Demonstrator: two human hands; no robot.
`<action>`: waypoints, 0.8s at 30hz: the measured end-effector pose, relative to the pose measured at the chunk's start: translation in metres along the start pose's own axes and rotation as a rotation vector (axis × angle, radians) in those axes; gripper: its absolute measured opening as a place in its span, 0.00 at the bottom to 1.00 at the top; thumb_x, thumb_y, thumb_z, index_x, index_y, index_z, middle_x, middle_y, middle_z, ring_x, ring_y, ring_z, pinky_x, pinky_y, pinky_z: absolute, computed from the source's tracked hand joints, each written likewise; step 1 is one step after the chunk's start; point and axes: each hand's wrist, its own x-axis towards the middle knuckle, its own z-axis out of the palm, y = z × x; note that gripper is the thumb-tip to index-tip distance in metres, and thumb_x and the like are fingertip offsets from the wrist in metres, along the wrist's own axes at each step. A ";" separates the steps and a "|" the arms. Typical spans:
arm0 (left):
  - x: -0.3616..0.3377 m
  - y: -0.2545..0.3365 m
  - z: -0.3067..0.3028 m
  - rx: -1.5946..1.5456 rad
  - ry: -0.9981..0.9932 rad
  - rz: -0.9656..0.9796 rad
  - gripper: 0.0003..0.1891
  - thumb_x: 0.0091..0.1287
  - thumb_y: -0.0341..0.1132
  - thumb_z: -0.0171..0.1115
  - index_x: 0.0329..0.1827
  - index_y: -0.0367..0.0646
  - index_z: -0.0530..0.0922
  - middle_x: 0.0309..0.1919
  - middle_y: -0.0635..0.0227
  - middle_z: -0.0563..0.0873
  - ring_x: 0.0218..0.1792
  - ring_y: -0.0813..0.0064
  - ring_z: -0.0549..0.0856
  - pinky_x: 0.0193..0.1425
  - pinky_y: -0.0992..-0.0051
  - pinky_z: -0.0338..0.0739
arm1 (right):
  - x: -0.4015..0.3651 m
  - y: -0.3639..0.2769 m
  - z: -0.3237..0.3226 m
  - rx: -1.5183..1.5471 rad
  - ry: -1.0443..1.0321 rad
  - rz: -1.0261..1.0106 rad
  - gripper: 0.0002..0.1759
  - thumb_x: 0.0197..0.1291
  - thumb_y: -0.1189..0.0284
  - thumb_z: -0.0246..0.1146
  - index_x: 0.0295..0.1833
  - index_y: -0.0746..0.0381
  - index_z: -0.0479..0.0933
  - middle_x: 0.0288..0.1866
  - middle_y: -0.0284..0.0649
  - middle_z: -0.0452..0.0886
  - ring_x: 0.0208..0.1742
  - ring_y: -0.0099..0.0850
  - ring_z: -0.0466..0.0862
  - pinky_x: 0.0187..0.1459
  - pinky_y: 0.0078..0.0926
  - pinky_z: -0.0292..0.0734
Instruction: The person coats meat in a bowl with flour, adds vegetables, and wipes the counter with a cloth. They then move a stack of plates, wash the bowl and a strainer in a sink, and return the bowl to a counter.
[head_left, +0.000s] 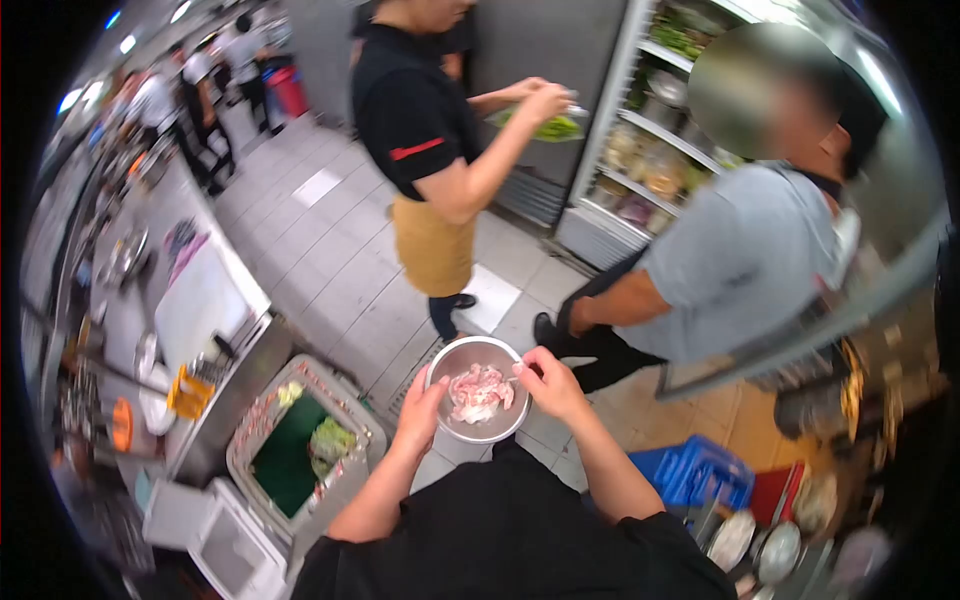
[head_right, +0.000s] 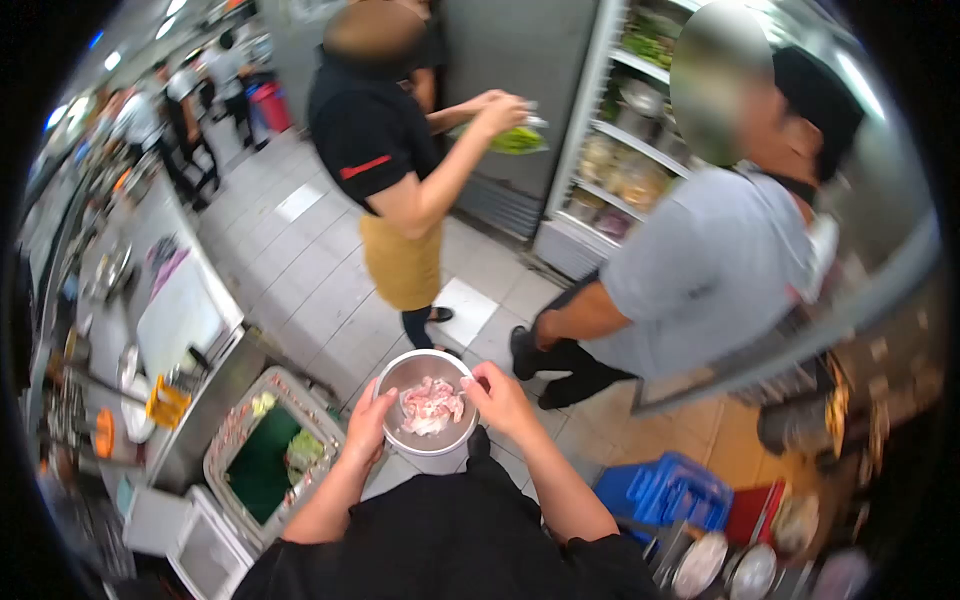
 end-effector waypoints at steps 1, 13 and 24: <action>-0.013 0.009 -0.004 0.020 0.007 -0.006 0.27 0.71 0.39 0.58 0.70 0.36 0.67 0.61 0.57 0.78 0.63 0.70 0.75 0.69 0.73 0.65 | 0.003 -0.003 0.007 0.012 -0.069 -0.009 0.15 0.62 0.61 0.64 0.40 0.63 0.75 0.27 0.38 0.78 0.29 0.27 0.76 0.32 0.28 0.73; 0.093 0.035 -0.087 -0.027 0.356 -0.048 0.23 0.74 0.39 0.56 0.67 0.35 0.70 0.56 0.59 0.81 0.56 0.72 0.79 0.62 0.72 0.71 | 0.224 0.024 0.098 0.247 -0.661 0.133 0.16 0.70 0.60 0.57 0.37 0.63 0.74 0.28 0.32 0.80 0.27 0.21 0.79 0.31 0.24 0.74; 0.303 0.130 -0.262 0.011 0.590 0.141 0.21 0.73 0.38 0.54 0.63 0.34 0.72 0.54 0.61 0.82 0.56 0.73 0.78 0.63 0.73 0.69 | 0.313 0.297 0.086 -0.818 -0.563 0.203 0.21 0.61 0.60 0.57 0.47 0.67 0.79 0.49 0.60 0.82 0.52 0.55 0.82 0.52 0.48 0.76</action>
